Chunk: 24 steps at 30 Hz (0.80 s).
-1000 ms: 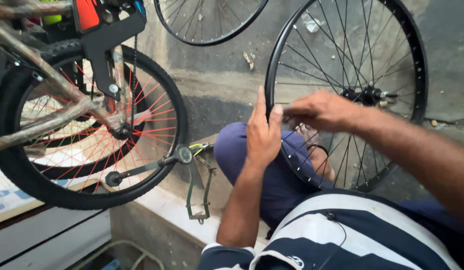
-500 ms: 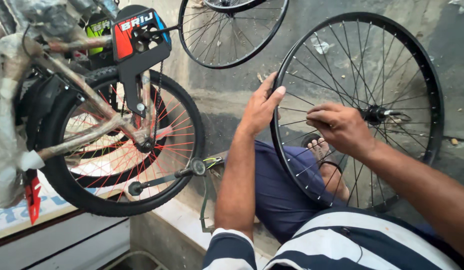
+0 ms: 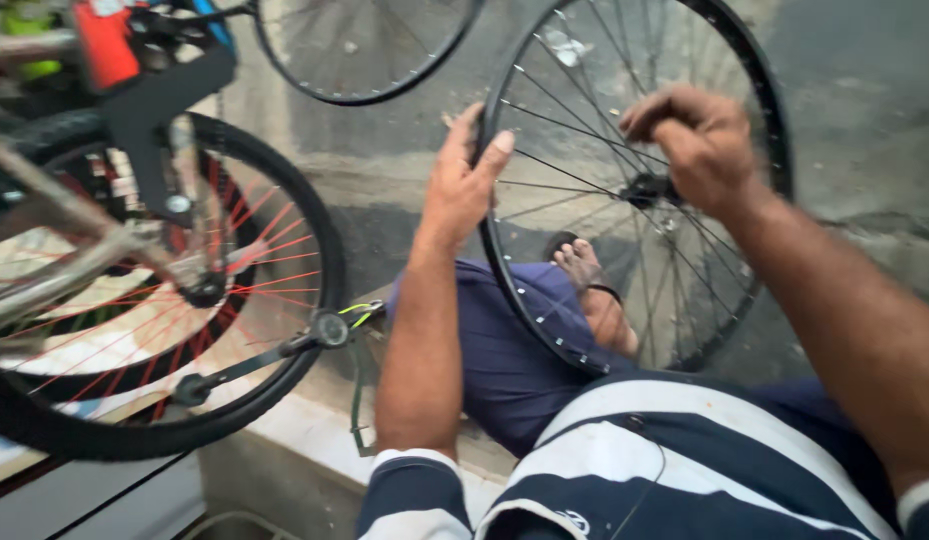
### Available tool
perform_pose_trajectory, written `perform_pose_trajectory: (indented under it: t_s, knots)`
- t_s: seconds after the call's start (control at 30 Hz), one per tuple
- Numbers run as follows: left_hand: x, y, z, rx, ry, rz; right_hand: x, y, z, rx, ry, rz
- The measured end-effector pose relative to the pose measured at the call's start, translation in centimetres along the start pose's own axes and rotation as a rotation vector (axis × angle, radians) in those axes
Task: The person sits on the floor and uses a small metal tool to adjust the spokes on a bicycle wheel. They repeatedly rotate the wheel and tighten or loosen individual spokes to true the rim.
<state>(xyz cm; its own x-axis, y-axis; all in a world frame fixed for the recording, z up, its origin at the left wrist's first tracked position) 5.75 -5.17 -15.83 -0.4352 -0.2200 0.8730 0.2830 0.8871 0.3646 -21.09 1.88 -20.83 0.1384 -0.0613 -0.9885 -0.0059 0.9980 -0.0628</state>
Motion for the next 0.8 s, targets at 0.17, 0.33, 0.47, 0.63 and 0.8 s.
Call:
perform_pose_trajectory:
  t_s: [0.17, 0.33, 0.47, 0.63, 0.8]
  knots:
    - [1.1, -0.2, 1.3, 0.076, 0.077, 0.074, -1.3, 0.6, -5.7, 0.135, 0.227, -0.044]
    - [1.2, -0.8, -0.2, 0.182, 0.169, 0.054, 0.8, 4.9, -10.1, 0.341, 0.63, 0.18]
    - [0.1, -0.8, -2.3, 0.269, 0.193, 0.065, 3.7, 10.6, -10.2, 0.227, 1.137, 0.763]
    - [-0.7, -0.7, -4.3, 0.358, -0.1, 0.265, 5.7, 11.7, -2.3, -1.007, 1.719, 0.461]
    - [-1.9, -0.9, -4.6, 0.421, 0.01, 0.142, 4.0, 9.6, 3.8, -0.923, 1.643, 0.107]
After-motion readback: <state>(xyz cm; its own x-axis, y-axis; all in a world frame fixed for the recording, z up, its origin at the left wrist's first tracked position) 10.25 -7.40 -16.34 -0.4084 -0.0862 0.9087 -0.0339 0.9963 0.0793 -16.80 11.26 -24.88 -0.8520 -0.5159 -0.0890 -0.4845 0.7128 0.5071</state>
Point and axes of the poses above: each hand's wrist, its own y-axis away from the middle knuckle, its own z-axis out of the palm, x = y × z, the point moved 2 cm from there along -y, towards the middle knuckle, and after that the axes turned 5 degrees about -x, right-handed, at the moved point
